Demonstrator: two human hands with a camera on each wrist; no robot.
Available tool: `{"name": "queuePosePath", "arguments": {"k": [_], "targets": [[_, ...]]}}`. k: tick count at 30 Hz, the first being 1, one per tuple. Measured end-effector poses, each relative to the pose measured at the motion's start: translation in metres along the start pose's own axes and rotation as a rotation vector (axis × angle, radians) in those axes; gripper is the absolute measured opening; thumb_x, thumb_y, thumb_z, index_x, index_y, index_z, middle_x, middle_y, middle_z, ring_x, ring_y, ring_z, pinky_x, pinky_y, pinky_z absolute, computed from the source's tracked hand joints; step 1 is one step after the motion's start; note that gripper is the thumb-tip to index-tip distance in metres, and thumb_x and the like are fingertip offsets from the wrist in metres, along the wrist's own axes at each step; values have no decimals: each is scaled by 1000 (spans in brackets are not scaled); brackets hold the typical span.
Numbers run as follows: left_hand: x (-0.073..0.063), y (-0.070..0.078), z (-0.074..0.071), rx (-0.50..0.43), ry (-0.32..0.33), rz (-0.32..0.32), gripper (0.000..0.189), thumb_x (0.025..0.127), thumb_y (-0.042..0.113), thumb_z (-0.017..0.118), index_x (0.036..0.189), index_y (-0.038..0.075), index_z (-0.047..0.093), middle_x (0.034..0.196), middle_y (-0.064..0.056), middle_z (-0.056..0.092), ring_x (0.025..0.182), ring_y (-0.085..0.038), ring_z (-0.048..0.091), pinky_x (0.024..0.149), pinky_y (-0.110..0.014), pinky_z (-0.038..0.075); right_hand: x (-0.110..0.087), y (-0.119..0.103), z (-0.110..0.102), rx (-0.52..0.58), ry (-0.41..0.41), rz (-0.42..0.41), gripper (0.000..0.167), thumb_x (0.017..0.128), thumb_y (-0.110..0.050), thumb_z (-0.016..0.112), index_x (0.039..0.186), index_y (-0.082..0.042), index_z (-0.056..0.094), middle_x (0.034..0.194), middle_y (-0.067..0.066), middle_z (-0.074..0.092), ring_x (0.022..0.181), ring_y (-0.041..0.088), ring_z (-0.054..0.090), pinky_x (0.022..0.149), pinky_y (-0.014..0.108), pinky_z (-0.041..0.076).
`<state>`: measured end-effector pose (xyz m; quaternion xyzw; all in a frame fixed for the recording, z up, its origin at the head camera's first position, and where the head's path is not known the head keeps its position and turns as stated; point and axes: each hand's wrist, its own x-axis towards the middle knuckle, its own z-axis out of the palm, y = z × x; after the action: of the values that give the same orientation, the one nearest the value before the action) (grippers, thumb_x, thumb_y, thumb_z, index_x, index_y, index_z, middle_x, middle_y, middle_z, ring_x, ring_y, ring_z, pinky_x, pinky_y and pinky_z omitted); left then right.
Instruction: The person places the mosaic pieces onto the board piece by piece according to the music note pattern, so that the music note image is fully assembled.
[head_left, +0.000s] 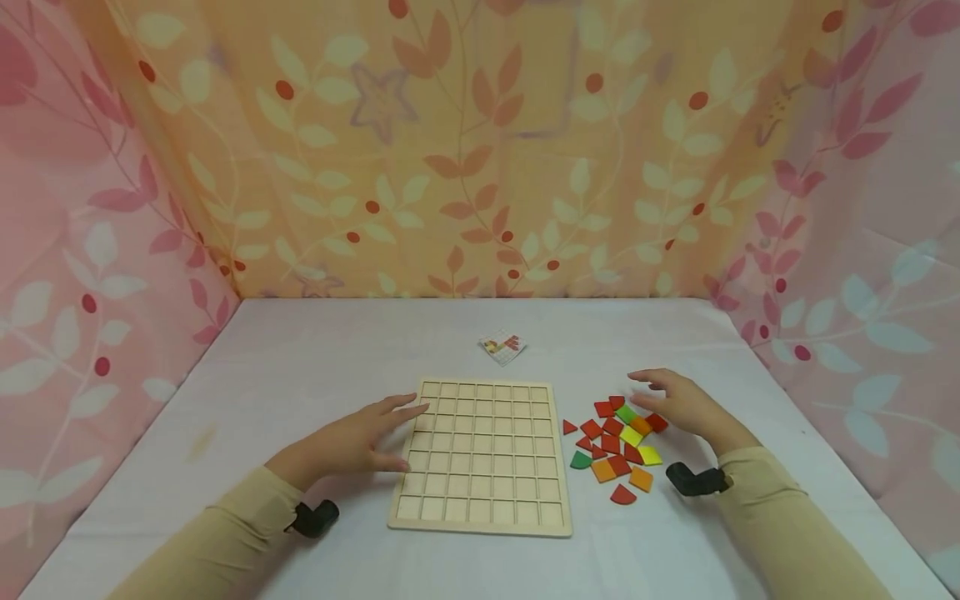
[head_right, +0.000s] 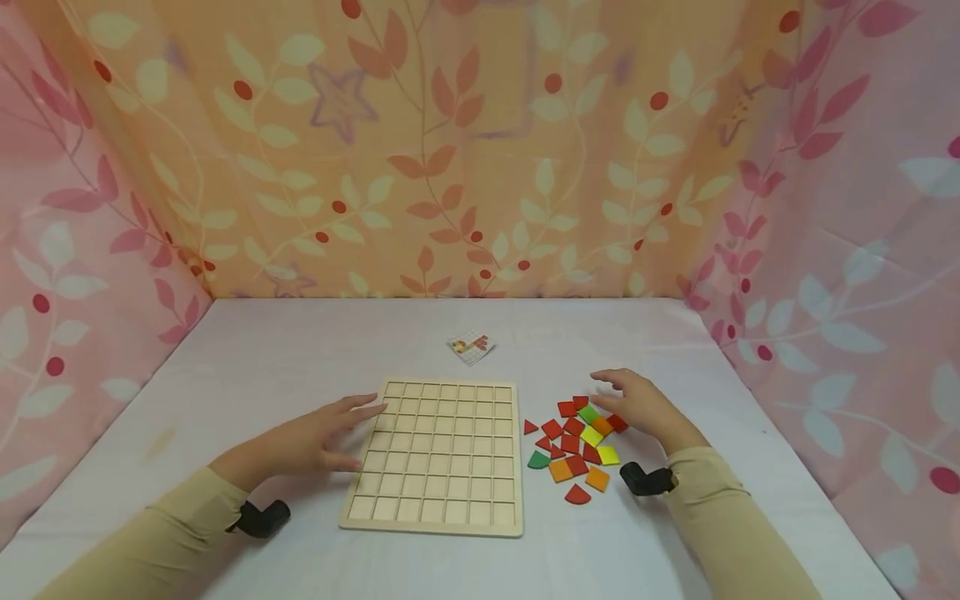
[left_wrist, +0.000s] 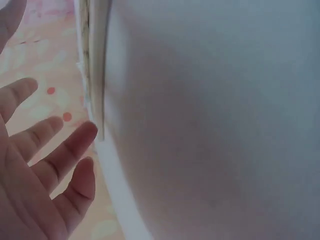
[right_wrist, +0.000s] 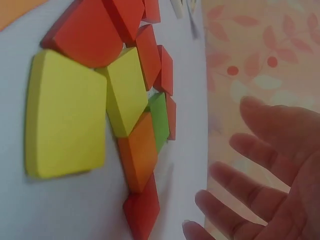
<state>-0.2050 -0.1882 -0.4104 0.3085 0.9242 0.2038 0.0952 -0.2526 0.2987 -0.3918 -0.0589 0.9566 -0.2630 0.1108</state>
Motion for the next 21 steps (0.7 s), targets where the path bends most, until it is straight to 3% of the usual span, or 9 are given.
{"name": "queuePosePath", "arguments": {"k": [3,5,7,10,12,21], "targets": [[1,-1,3,-13,-52,16,86,75,55,65,145,25,27,150,-3,21,121,-23,41,93,-44,38,6,-1,3,40,-27,1,52,87,-33,61,132,-11,48,130,24,44,114,42,43,79,47,49],[2,-3,6,-17,-78,30,87,74,58,64,145,25,26,150,-3,20,119,-21,43,91,-42,40,10,0,4,56,-39,-9,48,87,-29,62,129,-10,50,127,23,46,111,40,45,77,43,51],[3,-5,9,-28,-112,32,89,73,60,63,146,27,24,151,-1,17,121,-21,41,93,-42,38,13,-1,5,74,-53,-16,45,87,-25,63,127,-10,52,124,21,50,105,36,48,74,39,52],[4,-7,13,-35,-155,45,91,72,62,62,146,29,21,153,3,11,136,-23,20,102,-46,29,17,-5,6,67,-73,-45,41,85,-21,64,124,-10,55,116,16,55,94,29,51,67,34,52],[4,-6,14,-37,-181,49,91,71,62,62,146,30,21,153,5,8,138,-23,14,104,-48,24,20,-10,8,52,-93,-61,38,84,-18,65,121,-10,58,108,11,57,86,24,50,61,32,51],[2,-3,14,46,-213,115,84,76,59,59,145,31,23,153,3,11,137,-30,16,105,-51,21,33,-21,20,-62,-151,-98,19,81,-17,69,99,-14,66,75,3,52,73,19,47,63,28,42]]}}
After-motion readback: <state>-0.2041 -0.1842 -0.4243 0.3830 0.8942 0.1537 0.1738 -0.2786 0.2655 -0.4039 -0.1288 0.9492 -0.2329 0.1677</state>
